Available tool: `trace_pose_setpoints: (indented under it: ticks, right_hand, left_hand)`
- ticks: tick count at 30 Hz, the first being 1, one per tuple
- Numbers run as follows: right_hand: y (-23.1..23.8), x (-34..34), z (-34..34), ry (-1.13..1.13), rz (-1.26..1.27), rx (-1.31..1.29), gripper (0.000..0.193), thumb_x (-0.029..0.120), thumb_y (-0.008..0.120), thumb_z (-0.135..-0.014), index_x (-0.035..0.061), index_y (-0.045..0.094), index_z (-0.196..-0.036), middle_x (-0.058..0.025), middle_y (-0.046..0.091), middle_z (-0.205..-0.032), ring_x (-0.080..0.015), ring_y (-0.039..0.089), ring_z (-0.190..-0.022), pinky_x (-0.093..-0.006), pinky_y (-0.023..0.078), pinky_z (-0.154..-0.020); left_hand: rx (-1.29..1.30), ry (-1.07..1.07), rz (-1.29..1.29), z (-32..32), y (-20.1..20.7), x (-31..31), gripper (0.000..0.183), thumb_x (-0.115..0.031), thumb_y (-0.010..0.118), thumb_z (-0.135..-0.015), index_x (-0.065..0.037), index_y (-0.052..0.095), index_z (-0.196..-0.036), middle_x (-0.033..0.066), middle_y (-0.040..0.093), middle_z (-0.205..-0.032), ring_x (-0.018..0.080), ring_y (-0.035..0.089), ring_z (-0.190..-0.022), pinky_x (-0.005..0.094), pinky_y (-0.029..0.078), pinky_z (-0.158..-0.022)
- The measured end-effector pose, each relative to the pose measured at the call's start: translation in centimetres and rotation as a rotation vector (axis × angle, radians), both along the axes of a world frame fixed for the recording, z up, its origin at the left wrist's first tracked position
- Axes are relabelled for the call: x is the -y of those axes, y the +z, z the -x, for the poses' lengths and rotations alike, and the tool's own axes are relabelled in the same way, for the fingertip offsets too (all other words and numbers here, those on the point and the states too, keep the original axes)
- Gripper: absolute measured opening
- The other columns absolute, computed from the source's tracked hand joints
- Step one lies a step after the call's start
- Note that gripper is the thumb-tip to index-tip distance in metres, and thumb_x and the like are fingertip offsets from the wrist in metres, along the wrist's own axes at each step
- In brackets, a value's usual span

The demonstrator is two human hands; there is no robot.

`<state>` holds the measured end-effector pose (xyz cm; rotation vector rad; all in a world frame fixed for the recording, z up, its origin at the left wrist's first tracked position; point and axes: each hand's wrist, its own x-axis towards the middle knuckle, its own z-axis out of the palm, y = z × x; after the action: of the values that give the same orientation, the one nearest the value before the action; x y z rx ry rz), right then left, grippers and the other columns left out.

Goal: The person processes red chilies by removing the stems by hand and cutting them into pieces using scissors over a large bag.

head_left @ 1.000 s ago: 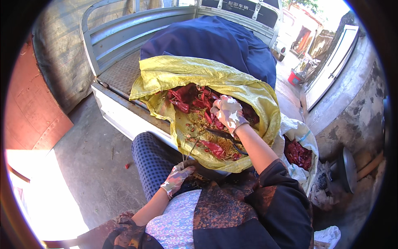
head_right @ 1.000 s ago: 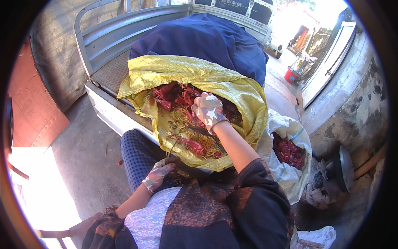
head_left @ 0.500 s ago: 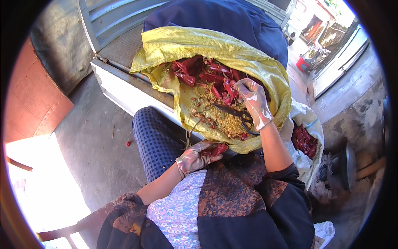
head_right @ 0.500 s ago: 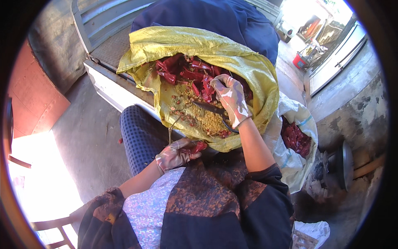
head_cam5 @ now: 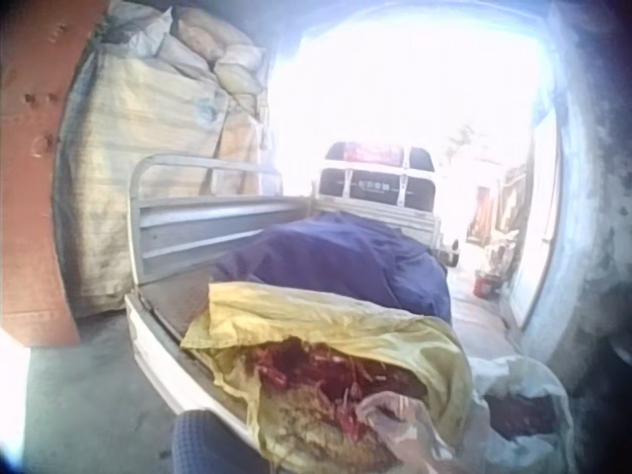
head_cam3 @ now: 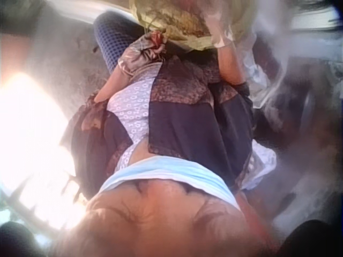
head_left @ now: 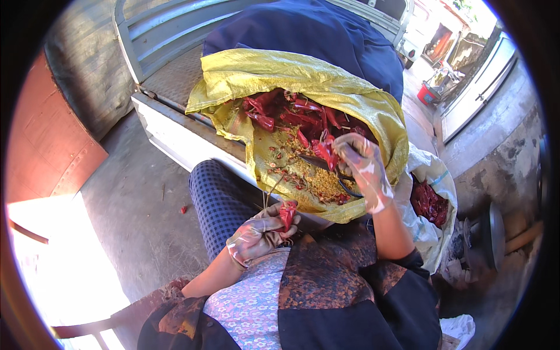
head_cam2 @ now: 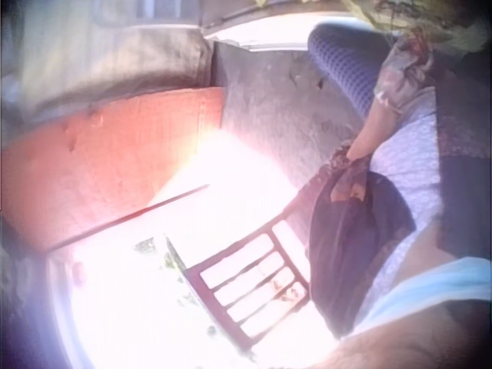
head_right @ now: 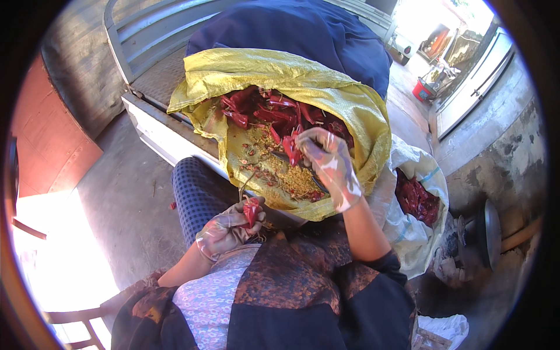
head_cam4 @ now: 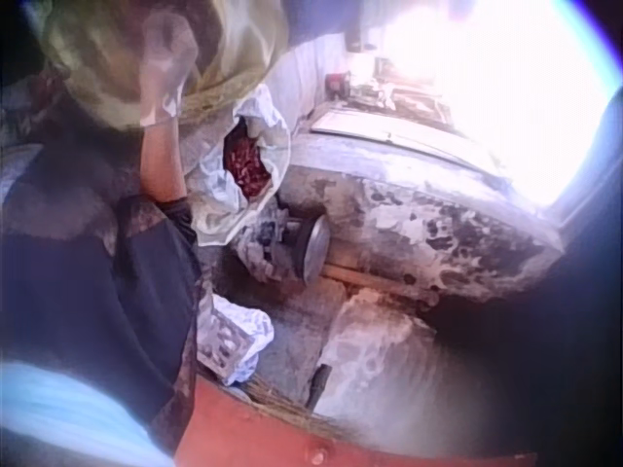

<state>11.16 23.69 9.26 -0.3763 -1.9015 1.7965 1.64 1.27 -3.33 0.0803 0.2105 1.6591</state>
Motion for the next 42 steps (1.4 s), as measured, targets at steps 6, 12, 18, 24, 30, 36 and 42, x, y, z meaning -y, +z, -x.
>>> trace_pose_setpoints:
  ticks: [6,12,18,24,30,36,42]
  right_hand:
    - [-3.5,-1.9,1.0,-0.110,-0.181,-0.087,0.008,0.010,0.058,-0.090,0.0043,0.062,-0.094,0.0006,0.060,-0.084,-0.0051,0.054,-0.076,-0.0187,0.044,-0.062]
    - [-2.8,-2.9,0.2,-0.153,0.083,-0.071,0.011,0.018,0.057,-0.093,0.0084,0.062,-0.093,0.0007,0.062,-0.081,-0.0082,0.059,-0.067,-0.0207,0.044,-0.051]
    - [-2.7,-3.2,-0.8,-0.021,0.327,-0.216,0.012,0.020,0.057,-0.093,0.0090,0.057,-0.099,-0.0042,0.065,-0.087,-0.0166,0.064,-0.073,-0.0274,0.048,-0.056]
    - [-3.5,-3.1,-1.9,0.016,0.418,-0.346,0.017,0.020,0.056,-0.093,0.0072,0.056,-0.104,-0.0086,0.064,-0.096,-0.0207,0.064,-0.078,-0.0308,0.050,-0.058]
    - [-3.9,-1.3,-2.4,0.001,0.343,-0.498,0.016,0.016,0.054,-0.094,0.0042,0.054,-0.105,-0.0080,0.061,-0.100,-0.0225,0.065,-0.087,-0.0319,0.054,-0.066]
    - [-5.0,1.7,-2.0,-0.126,0.014,-0.445,0.009,0.003,0.050,-0.092,0.0013,0.056,-0.099,-0.0082,0.060,-0.101,-0.0148,0.061,-0.080,-0.0251,0.049,-0.073]
    - [-3.9,5.4,-2.9,-0.050,-1.002,-0.117,0.011,0.002,0.063,-0.076,0.0057,0.060,-0.087,-0.0108,0.063,-0.095,-0.0251,0.061,-0.078,-0.0337,0.049,-0.068]
  left_hand:
    - [0.005,0.072,0.026,-0.6,-0.3,-0.5,0.041,0.006,0.051,-0.084,0.002,0.048,-0.124,0.0183,0.059,-0.108,0.0258,0.057,-0.088,0.0320,0.049,-0.076]
    - [0.043,0.088,0.100,-0.4,-0.3,-0.7,0.030,0.001,0.050,-0.087,0.004,0.049,-0.117,0.0198,0.060,-0.103,0.0273,0.061,-0.080,0.0332,0.053,-0.068]
    - [0.007,0.155,0.265,1.9,1.1,-3.3,0.016,-0.008,0.047,-0.092,-0.001,0.052,-0.106,0.0161,0.064,-0.098,0.0273,0.065,-0.084,0.0353,0.051,-0.060]
    - [-0.263,0.136,0.302,4.3,5.1,-6.8,0.040,-0.035,0.051,-0.093,-0.006,0.047,-0.120,0.0175,0.064,-0.103,0.0268,0.066,-0.082,0.0347,0.052,-0.060]
    - [-0.738,0.156,0.320,2.4,5.4,-6.9,0.064,-0.045,0.053,-0.091,-0.010,0.030,-0.139,0.0218,0.052,-0.124,0.0286,0.064,-0.092,0.0358,0.053,-0.067]
    - [-0.278,-0.062,0.100,-0.5,4.1,-6.8,0.071,-0.052,0.056,-0.088,-0.003,0.035,-0.134,0.0156,0.053,-0.126,0.0281,0.061,-0.101,0.0358,0.051,-0.079]
    - [-0.171,-0.053,-0.083,-0.2,6.0,-6.8,0.037,-0.028,0.052,-0.095,-0.003,0.052,-0.122,0.0093,0.061,-0.113,0.0214,0.061,-0.099,0.0319,0.050,-0.085]
